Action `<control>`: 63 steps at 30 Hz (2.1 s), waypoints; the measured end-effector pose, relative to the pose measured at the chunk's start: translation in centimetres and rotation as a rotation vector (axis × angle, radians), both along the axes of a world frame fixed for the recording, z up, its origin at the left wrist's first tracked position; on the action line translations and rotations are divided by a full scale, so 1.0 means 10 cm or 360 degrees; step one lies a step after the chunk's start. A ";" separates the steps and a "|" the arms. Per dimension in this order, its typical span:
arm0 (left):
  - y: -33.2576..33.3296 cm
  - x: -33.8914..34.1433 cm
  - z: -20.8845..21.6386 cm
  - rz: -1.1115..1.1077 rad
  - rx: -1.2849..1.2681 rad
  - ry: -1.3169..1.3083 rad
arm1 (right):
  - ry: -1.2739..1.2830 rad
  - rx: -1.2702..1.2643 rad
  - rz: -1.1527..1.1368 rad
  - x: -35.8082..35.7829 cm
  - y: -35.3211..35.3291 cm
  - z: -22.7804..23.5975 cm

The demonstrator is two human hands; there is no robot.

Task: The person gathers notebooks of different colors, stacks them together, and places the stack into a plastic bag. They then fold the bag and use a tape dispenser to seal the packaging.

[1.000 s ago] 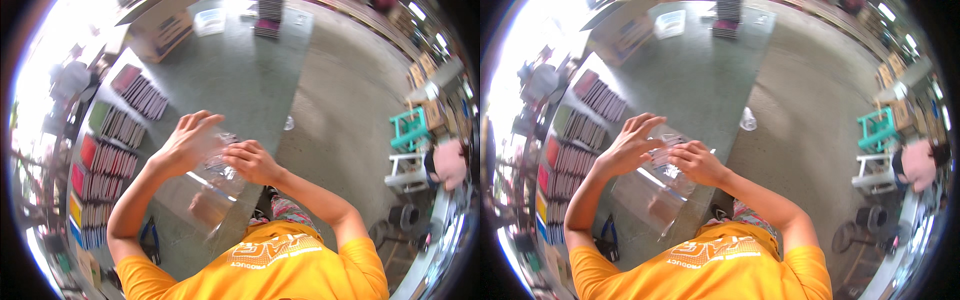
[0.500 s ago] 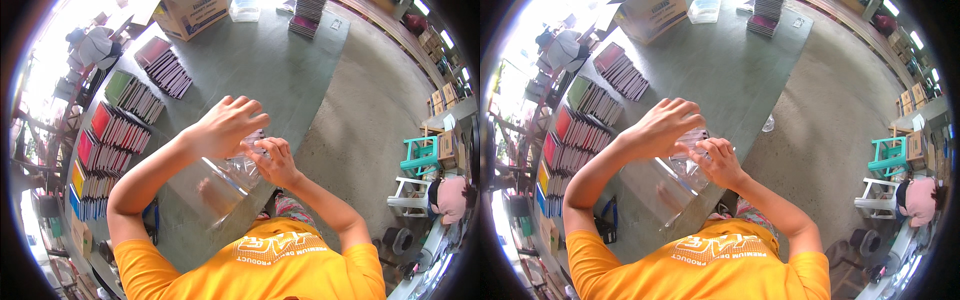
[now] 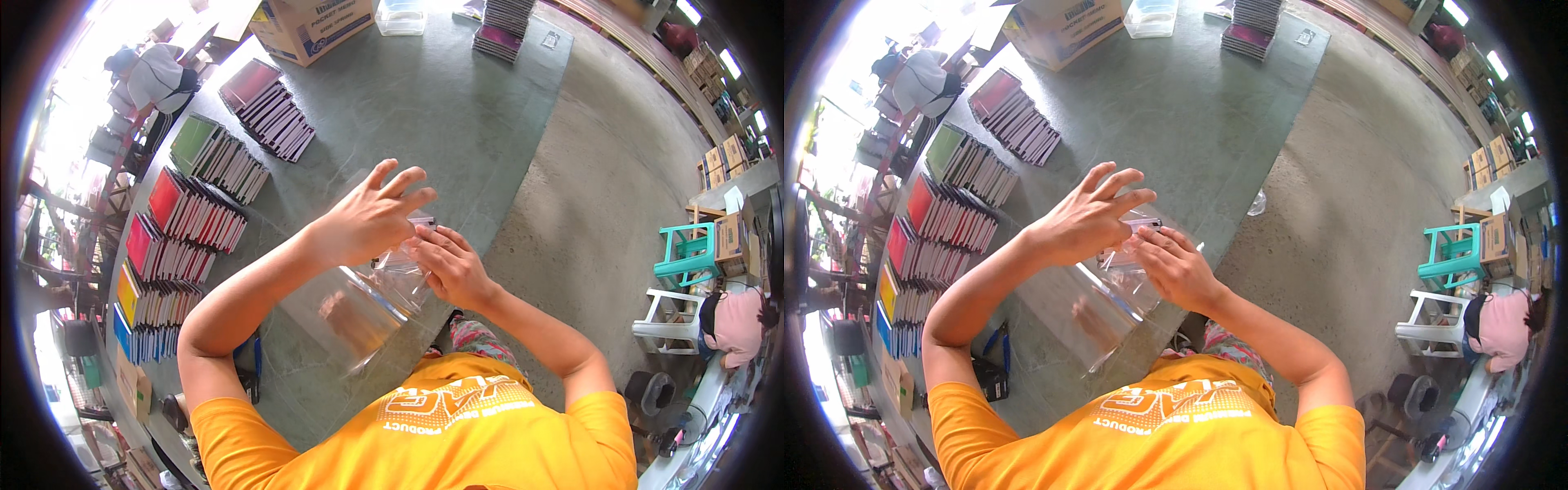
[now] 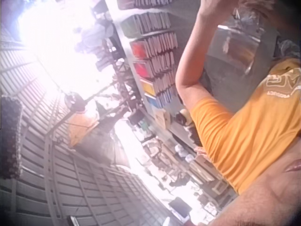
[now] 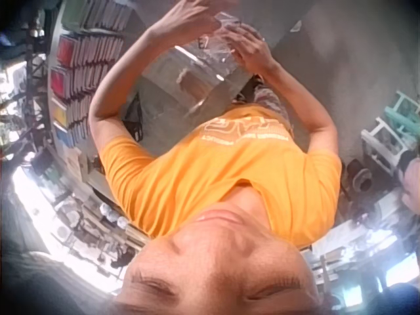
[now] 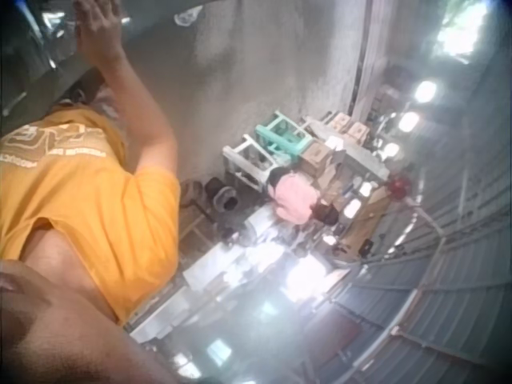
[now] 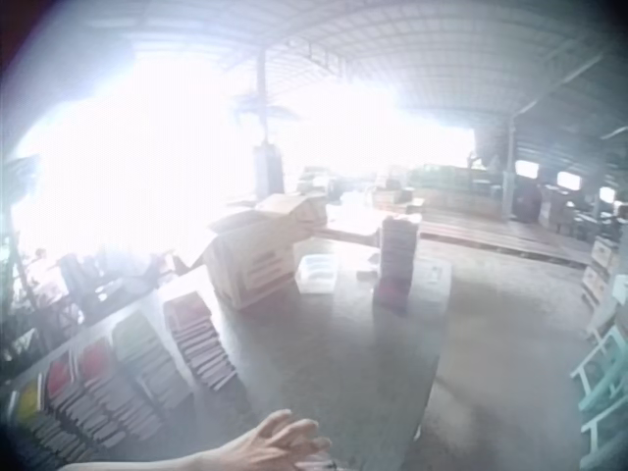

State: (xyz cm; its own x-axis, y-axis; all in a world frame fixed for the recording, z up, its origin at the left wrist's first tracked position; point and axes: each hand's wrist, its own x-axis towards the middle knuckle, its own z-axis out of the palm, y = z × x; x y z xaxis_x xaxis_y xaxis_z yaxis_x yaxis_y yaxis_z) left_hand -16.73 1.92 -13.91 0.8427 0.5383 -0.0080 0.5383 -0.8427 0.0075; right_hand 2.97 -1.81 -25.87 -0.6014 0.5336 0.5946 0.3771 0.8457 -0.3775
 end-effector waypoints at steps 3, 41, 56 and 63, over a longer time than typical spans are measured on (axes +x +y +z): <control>0.04 0.08 -0.09 -0.0005 -0.0070 -0.0049 | -0.0034 0.0106 -0.0009 -0.01 -0.01 0.03; -0.51 -0.05 -0.47 0.0712 -0.0129 -0.0716 | -0.1080 -0.0272 -0.0017 -0.19 0.11 0.74; -0.89 -0.20 -0.93 0.0865 0.0201 -0.1014 | -0.0077 -0.0238 -0.0215 0.16 -0.05 0.28; -0.89 -0.11 -0.92 0.1088 0.0076 -0.1594 | -0.0124 -0.0092 -0.0019 0.07 0.05 0.26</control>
